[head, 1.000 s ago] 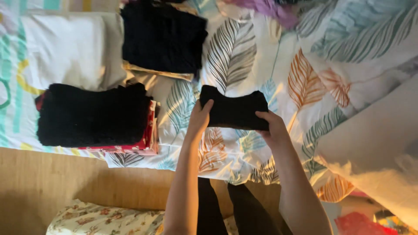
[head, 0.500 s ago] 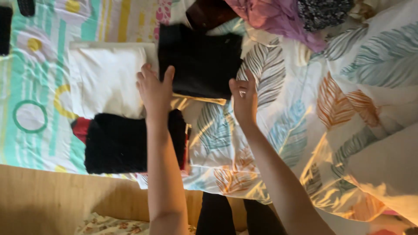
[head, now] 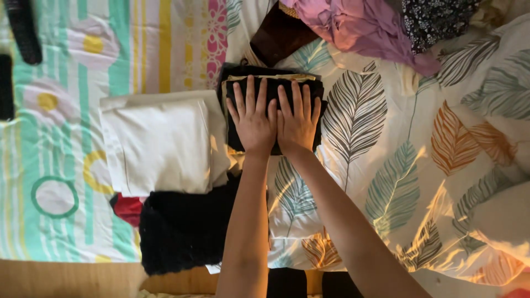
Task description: The person folds several pieces of clothing on a bed, including a black shirt, a patterned top, and a pink top. They smooth out each item, fold it into a neat rectangle, and place it on a growing stack of folded clothes.
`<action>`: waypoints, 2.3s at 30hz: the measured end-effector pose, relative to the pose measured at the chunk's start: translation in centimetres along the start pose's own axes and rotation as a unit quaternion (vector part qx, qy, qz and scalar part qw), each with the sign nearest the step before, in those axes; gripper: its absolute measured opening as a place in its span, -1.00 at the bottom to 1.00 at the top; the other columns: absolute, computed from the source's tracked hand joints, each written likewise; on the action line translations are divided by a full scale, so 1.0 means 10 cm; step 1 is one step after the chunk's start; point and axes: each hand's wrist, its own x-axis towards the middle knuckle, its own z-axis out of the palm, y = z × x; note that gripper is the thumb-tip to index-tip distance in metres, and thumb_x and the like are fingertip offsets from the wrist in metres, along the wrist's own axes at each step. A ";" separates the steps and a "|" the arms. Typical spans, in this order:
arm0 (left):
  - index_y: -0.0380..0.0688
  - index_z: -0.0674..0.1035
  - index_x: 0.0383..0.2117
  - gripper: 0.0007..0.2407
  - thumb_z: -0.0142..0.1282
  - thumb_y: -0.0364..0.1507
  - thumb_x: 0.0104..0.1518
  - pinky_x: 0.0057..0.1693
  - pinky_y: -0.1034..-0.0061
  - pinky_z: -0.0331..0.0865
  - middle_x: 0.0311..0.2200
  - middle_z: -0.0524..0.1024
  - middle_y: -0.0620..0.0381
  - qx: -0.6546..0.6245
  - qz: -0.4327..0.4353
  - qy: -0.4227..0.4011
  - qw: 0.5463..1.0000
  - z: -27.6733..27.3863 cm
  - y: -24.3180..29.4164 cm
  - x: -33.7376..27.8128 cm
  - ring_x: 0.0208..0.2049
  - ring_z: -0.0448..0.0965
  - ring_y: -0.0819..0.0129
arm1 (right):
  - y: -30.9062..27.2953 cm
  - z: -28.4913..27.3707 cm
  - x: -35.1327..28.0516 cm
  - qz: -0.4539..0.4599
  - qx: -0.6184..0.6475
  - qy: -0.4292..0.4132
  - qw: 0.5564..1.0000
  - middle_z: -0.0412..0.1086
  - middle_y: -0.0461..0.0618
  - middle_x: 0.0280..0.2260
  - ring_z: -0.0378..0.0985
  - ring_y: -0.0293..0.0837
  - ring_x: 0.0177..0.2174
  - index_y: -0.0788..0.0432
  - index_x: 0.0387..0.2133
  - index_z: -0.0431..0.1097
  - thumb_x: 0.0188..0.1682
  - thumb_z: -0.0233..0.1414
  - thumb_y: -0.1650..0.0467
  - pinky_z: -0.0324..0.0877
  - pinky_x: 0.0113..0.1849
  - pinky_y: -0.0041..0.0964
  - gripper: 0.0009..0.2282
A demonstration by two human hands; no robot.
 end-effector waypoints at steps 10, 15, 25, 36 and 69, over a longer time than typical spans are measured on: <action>0.12 0.39 0.33 -0.59 -0.10 -0.20 0.37 0.47 -0.11 -0.05 0.40 0.23 0.10 -0.034 0.007 0.039 0.999 0.16 -0.09 0.10 0.46 0.08 -0.06 | -0.02 0.03 0.13 -0.001 -0.018 -0.027 0.999 -0.05 0.12 0.39 -0.11 0.19 0.37 -0.01 0.41 0.03 0.16 -0.12 0.31 -0.20 0.30 0.27 -0.49; 0.10 0.39 0.33 -0.60 -0.14 -0.23 0.38 0.46 -0.11 -0.03 0.39 0.25 0.10 -0.036 0.003 0.024 0.999 0.20 -0.08 0.15 0.45 0.11 -0.05 | 0.00 0.09 0.19 0.009 -0.024 -0.057 0.998 -0.09 0.12 0.39 -0.15 0.20 0.37 0.04 0.42 0.00 0.14 -0.12 0.29 -0.22 0.29 0.27 -0.47; 0.09 0.41 0.32 -0.61 -0.19 -0.21 0.39 0.45 -0.13 -0.04 0.38 0.27 0.07 -0.031 0.007 0.037 0.999 0.26 -0.05 0.17 0.44 0.12 -0.08 | 0.11 0.17 0.20 0.010 -0.028 -0.045 0.999 -0.12 0.13 0.40 -0.16 0.21 0.37 0.06 0.41 -0.03 0.11 -0.08 0.25 -0.22 0.29 0.28 -0.42; -0.03 0.39 0.33 -0.46 -0.07 0.00 0.34 0.46 -0.15 -0.08 0.37 0.26 -0.01 -0.006 0.046 0.059 0.997 0.19 0.03 0.14 0.43 0.09 -0.15 | 0.89 0.10 0.44 -0.052 0.159 0.021 0.986 0.23 0.09 0.24 0.20 0.11 0.24 0.13 0.29 0.20 0.04 0.02 0.31 0.09 0.15 0.19 -0.49; -0.30 0.58 -0.36 -0.67 0.17 -0.18 0.14 -0.12 0.08 0.37 -0.39 0.57 -0.19 -0.300 -0.146 -0.080 0.939 2.74 3.21 0.68 -0.28 0.53 -0.15 | 3.85 0.13 0.08 0.119 0.178 0.161 0.963 0.10 0.47 0.22 0.19 0.42 0.20 0.32 0.34 0.03 0.14 0.03 0.26 0.12 0.24 0.19 -0.42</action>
